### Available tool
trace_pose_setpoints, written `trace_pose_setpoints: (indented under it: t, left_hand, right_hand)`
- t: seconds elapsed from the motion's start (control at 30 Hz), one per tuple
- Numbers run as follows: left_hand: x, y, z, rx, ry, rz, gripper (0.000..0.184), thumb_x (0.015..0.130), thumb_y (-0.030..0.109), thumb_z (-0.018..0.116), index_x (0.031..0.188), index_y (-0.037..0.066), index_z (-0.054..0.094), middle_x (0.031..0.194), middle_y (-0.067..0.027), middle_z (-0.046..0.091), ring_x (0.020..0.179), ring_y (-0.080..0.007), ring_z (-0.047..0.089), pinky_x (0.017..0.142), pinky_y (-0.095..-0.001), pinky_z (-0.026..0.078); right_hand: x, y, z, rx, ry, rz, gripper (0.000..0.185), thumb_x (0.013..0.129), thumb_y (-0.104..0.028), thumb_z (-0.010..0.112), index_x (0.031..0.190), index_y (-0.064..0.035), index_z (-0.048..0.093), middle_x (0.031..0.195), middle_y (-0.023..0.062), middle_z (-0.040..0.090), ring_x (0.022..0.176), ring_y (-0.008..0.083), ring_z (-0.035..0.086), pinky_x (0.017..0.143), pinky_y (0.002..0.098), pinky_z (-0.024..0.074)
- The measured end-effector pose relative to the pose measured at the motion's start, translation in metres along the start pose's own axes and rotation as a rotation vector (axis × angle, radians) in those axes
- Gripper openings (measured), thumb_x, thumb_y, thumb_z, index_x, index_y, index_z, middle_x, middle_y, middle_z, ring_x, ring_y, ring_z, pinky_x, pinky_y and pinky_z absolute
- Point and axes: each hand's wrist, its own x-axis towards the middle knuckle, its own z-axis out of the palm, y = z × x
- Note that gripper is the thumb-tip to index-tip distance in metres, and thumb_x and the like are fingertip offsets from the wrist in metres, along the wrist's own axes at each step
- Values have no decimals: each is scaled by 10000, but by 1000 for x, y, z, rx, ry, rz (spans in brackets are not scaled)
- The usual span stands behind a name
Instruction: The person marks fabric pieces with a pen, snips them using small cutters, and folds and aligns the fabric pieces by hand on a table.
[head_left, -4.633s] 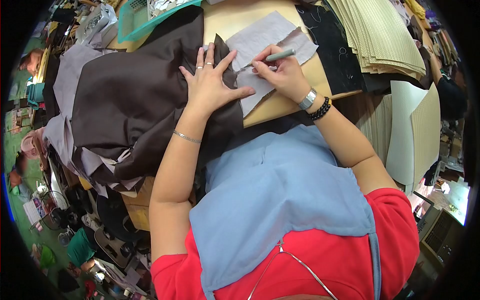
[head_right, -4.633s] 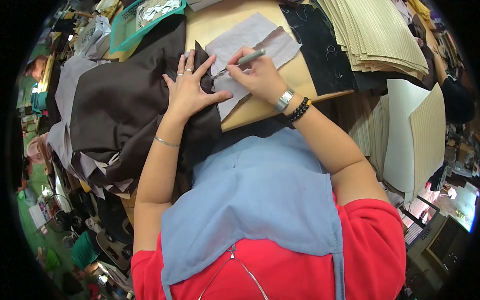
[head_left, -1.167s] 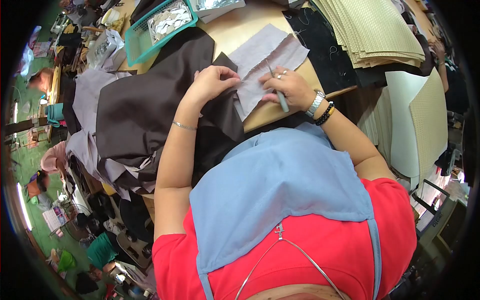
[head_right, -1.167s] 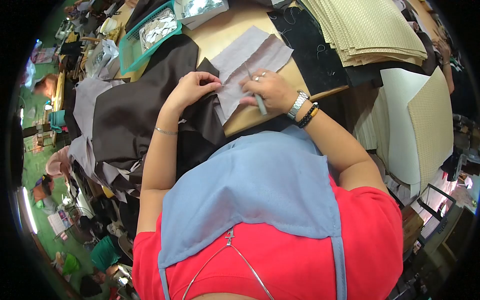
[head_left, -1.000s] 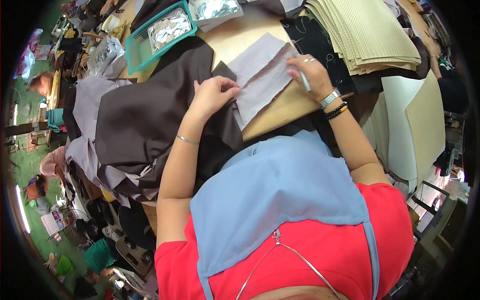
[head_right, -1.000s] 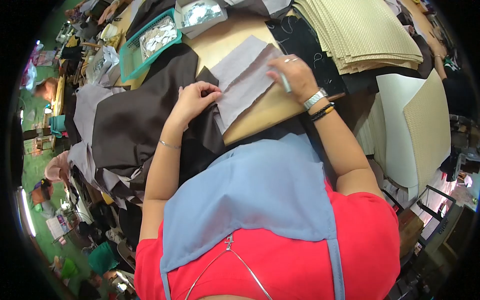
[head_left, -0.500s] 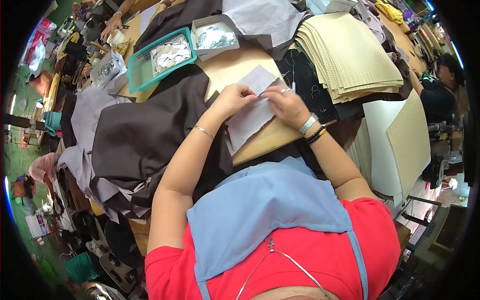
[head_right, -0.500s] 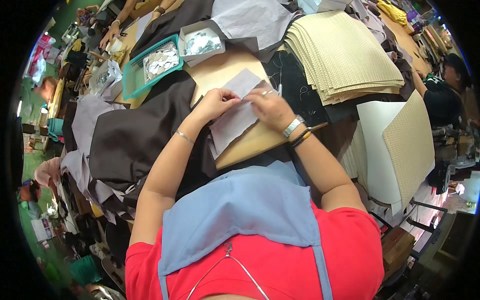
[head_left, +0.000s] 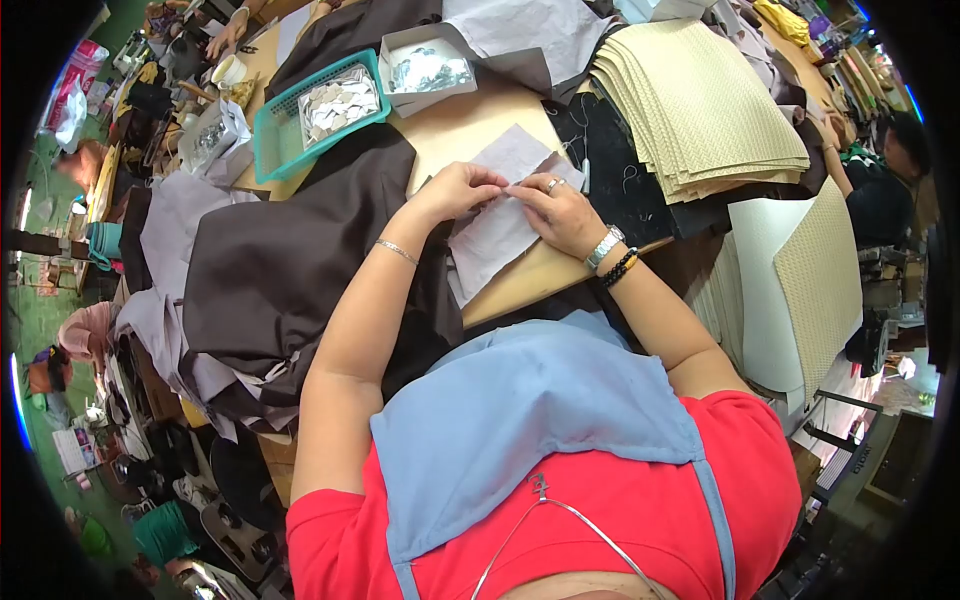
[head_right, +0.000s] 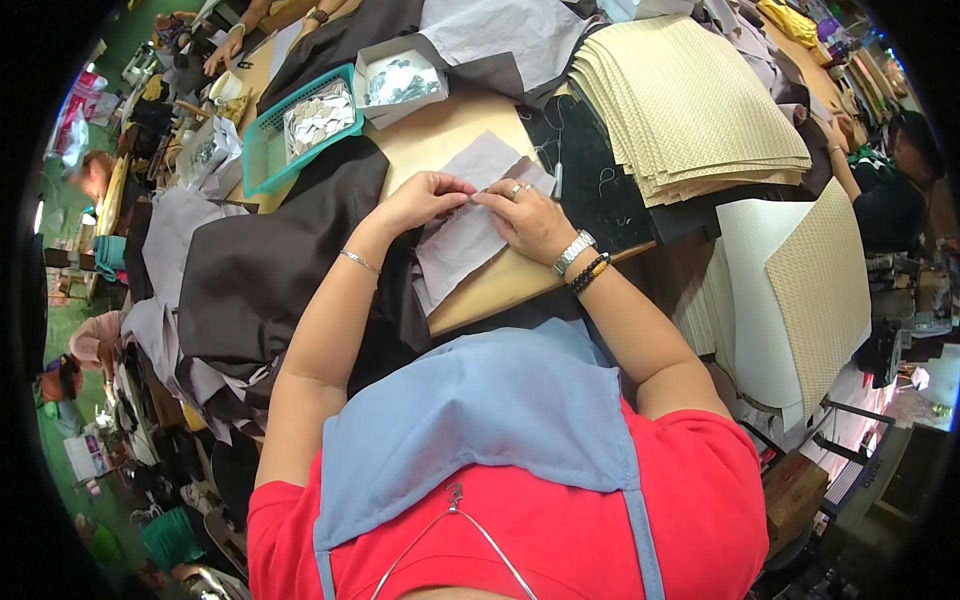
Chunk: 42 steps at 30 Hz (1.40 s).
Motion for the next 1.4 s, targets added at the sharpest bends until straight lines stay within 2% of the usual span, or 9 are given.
trace_pose_setpoints:
  t: [0.23, 0.53, 0.63, 0.83, 1.03, 1.23, 1.4]
  left_hand:
    - [1, -7, 0, -53, -4, 67, 274, 939, 134, 672, 1184, 23, 620, 841, 27, 658, 728, -29, 559, 623, -194, 450]
    - [-9, 3, 25, 100, 295, 117, 203, 827, 44, 668, 1013, 10, 593, 781, 1, 641, 715, -66, 577, 649, -231, 480]
    - [-5, -3, 34, 238, 436, 188, 160, 832, 43, 651, 975, 17, 586, 770, -27, 646, 707, -97, 589, 664, -255, 492]
    - [-16, -2, 47, 433, 478, 292, 120, 859, 97, 644, 959, 32, 629, 829, -137, 669, 747, -253, 661, 699, -348, 518]
    - [-18, -7, 52, 588, 550, 445, 110, 883, 123, 643, 968, 71, 690, 903, -115, 675, 817, -305, 670, 725, -387, 531]
    - [-19, -8, 55, 670, 583, 492, 138, 895, 132, 627, 996, 147, 720, 922, -83, 657, 824, -301, 667, 717, -391, 542]
    - [-20, -9, 59, 786, 609, 508, 182, 902, 135, 614, 1044, 169, 722, 945, -66, 649, 801, -284, 670, 687, -382, 549]
  right_hand:
    - [0, 2, 2, -62, -47, -8, 395, 855, -78, 627, 1234, -186, 645, 1091, 80, 648, 956, 290, 637, 815, 403, 536]
    - [0, 3, 5, -105, -32, -34, 363, 853, -83, 632, 1200, -182, 666, 1064, 75, 646, 915, 282, 637, 782, 397, 530]
    - [0, 3, 4, -129, -27, -29, 327, 853, -95, 633, 1171, -161, 675, 1051, 76, 642, 900, 279, 637, 768, 397, 525]
    - [2, -1, 3, -198, 9, 17, 262, 846, -129, 638, 1102, -146, 690, 1045, 70, 641, 893, 268, 633, 798, 390, 492]
    - [3, -2, -2, -254, 48, 88, 251, 834, -150, 654, 1082, -138, 693, 1021, 72, 644, 914, 265, 627, 811, 390, 476]
    - [0, 8, -2, -193, 76, 107, 219, 853, -172, 667, 1059, -112, 712, 1019, 81, 645, 956, 274, 621, 795, 398, 492]
    - [-1, 10, -1, -211, 88, 106, 243, 856, -185, 670, 1081, -102, 706, 1030, 93, 644, 968, 287, 612, 812, 408, 497]
